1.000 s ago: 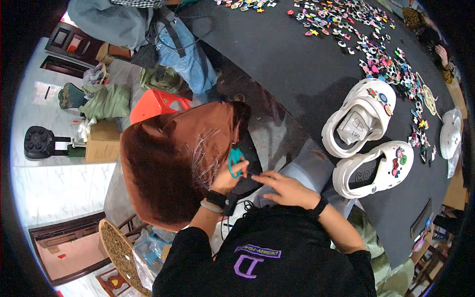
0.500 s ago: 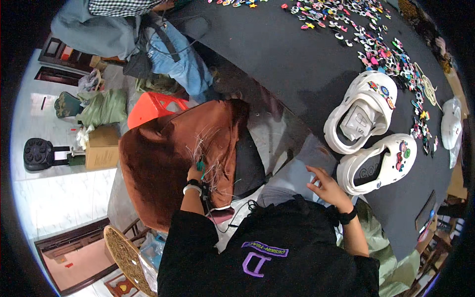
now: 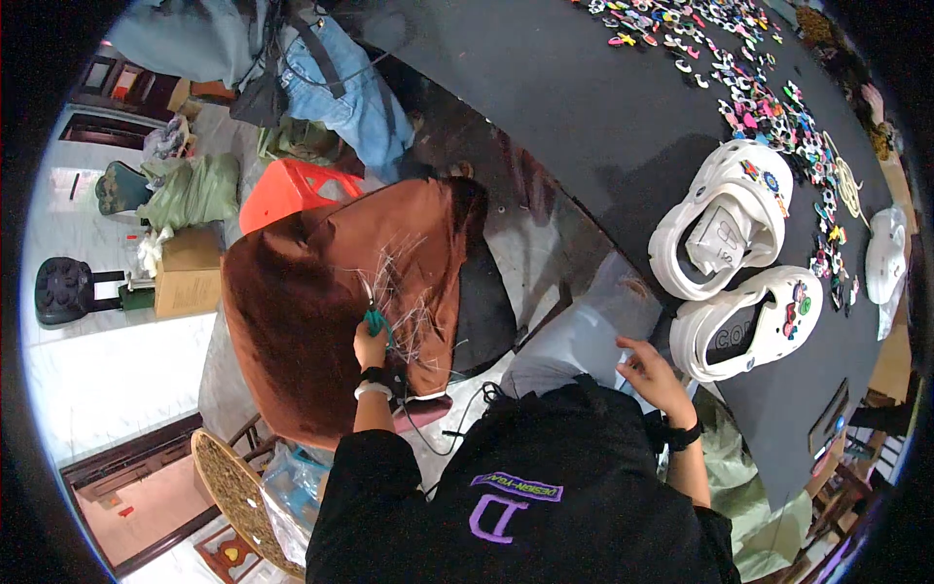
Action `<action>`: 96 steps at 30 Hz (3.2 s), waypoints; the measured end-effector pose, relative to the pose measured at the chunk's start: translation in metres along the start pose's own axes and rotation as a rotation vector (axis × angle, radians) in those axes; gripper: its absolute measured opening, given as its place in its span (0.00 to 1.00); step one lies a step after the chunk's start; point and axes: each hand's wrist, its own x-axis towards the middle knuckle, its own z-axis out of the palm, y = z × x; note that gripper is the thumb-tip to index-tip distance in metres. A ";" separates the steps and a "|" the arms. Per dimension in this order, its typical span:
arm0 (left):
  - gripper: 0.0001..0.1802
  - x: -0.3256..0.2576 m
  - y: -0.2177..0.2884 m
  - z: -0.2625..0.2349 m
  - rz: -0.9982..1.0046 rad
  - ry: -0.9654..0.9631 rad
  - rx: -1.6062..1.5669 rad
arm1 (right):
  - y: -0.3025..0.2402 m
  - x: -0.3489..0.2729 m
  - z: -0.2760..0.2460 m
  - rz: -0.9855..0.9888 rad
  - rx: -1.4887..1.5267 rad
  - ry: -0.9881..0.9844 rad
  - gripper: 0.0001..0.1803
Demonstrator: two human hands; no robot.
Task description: The recorder is sorting various shoe charms and attaching them to white clogs.
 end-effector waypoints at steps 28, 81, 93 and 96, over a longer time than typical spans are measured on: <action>0.27 0.023 0.058 0.056 0.046 -0.178 0.392 | 0.004 -0.009 0.000 0.090 -0.034 0.004 0.23; 0.11 -0.114 -0.016 0.038 0.418 -0.266 0.712 | 0.024 0.001 0.013 0.008 -0.190 -0.016 0.21; 0.13 -0.019 -0.026 0.003 -0.092 0.148 0.263 | 0.025 0.000 0.014 0.014 -0.213 -0.004 0.20; 0.12 0.009 -0.033 0.000 -0.083 0.147 0.271 | 0.023 -0.001 0.014 0.027 -0.217 0.003 0.20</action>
